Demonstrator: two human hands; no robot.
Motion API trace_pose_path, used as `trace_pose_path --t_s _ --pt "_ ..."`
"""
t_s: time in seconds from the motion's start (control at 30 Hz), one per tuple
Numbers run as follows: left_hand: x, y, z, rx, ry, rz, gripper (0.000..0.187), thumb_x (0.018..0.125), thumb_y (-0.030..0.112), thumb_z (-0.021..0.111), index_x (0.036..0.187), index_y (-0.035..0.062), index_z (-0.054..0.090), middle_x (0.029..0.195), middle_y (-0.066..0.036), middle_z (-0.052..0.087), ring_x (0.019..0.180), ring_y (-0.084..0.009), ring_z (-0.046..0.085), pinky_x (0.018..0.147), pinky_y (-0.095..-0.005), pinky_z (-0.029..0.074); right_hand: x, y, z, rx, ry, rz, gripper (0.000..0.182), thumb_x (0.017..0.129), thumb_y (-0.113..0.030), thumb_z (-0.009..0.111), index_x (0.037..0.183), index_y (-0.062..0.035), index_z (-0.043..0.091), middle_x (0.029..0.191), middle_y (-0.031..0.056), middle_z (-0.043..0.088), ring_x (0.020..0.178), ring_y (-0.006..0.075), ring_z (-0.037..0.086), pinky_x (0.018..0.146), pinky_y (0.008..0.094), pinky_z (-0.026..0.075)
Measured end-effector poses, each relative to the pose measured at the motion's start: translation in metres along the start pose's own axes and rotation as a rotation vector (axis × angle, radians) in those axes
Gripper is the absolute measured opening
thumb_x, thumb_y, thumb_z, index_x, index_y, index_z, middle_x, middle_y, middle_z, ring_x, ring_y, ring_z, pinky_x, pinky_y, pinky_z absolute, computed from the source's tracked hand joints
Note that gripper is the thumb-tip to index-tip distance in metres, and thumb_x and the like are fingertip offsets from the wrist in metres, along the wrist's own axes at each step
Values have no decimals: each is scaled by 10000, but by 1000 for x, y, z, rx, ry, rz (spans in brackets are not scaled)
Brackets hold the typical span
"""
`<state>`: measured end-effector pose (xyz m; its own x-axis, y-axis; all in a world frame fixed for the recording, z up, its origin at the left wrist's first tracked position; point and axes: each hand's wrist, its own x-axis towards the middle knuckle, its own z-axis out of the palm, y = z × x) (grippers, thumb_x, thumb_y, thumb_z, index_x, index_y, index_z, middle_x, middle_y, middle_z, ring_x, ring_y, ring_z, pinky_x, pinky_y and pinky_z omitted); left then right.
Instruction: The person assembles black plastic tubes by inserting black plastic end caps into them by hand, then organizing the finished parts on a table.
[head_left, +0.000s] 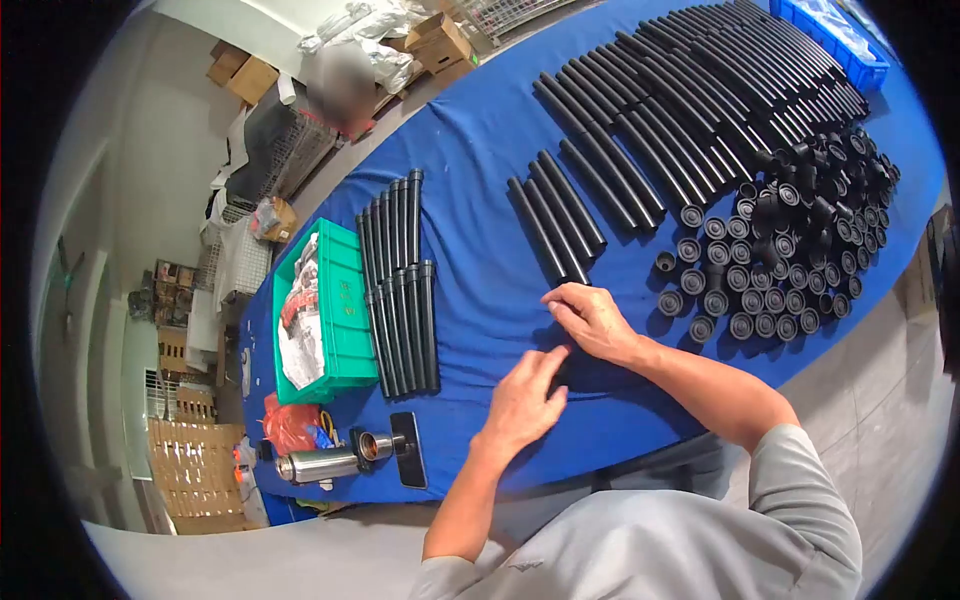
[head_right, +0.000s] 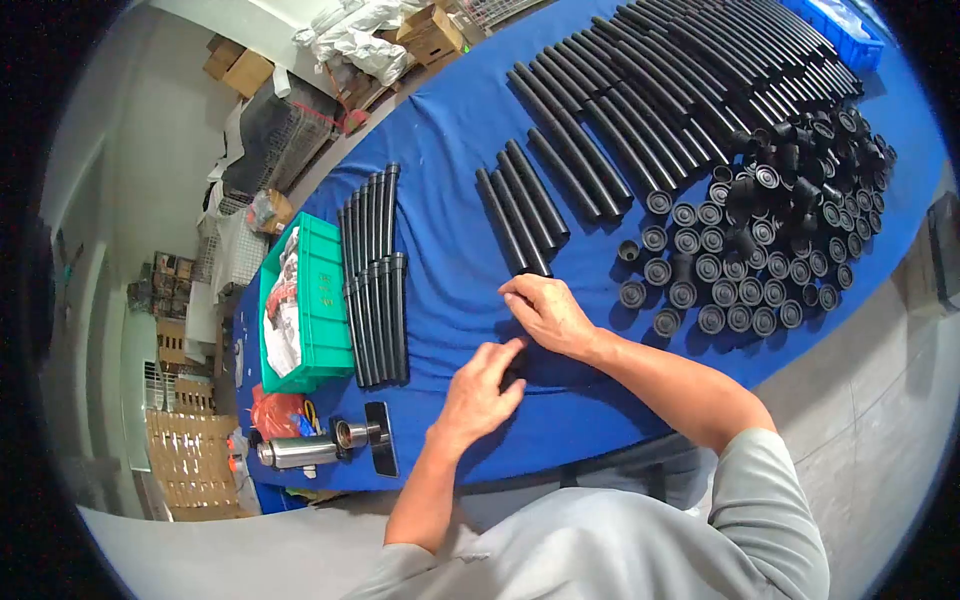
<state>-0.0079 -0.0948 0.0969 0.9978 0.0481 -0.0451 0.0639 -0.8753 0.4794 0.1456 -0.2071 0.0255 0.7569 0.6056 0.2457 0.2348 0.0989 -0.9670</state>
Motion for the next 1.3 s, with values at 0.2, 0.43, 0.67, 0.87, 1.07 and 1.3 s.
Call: trace_pose_path --t_s 0.2,0.43,0.67,0.87,1.07,1.3 --pt "12 9 28 159 19 68 504 834 131 721 1321 70 609 1097 -169 595 988 -374 657 813 -482 570 2 -8 -7 33 -47 56 250 985 -186 654 1066 41 716 820 128 686 723 155 634 664 340 524" --pt "21 4 29 139 112 18 499 840 131 715 1322 55 611 1108 -168 618 989 -382 661 822 -487 566 4 -8 -11 59 51 -30 280 996 -232 664 1056 37 711 869 123 683 745 191 658 658 346 523" --pt "30 -34 18 -53 194 -41 513 869 129 721 1367 88 605 1079 -166 666 990 -389 670 844 -464 559 -5 -32 -18 122 -247 -351 188 925 -170 693 919 16 722 844 126 690 759 250 676 682 364 526" --pt "72 -50 -30 -127 364 -1 446 851 28 673 1295 76 682 1146 -169 717 1028 -311 716 885 -381 573 -31 -16 20 133 -1105 -37 199 872 -207 740 906 -13 760 734 79 718 672 168 644 654 351 512" --pt "119 33 7 192 -87 223 372 905 226 620 1273 198 668 1033 -107 672 958 -340 698 806 -485 585 -39 -8 26 43 -1071 -143 227 904 -240 719 957 -21 743 826 106 739 750 207 696 687 385 533" --pt "123 43 26 147 -226 208 635 847 151 701 1456 146 523 1098 -200 641 983 -414 681 836 -523 568 -36 -8 24 24 -1144 92 351 965 -311 702 1176 -30 694 1011 91 726 924 206 669 850 374 541"
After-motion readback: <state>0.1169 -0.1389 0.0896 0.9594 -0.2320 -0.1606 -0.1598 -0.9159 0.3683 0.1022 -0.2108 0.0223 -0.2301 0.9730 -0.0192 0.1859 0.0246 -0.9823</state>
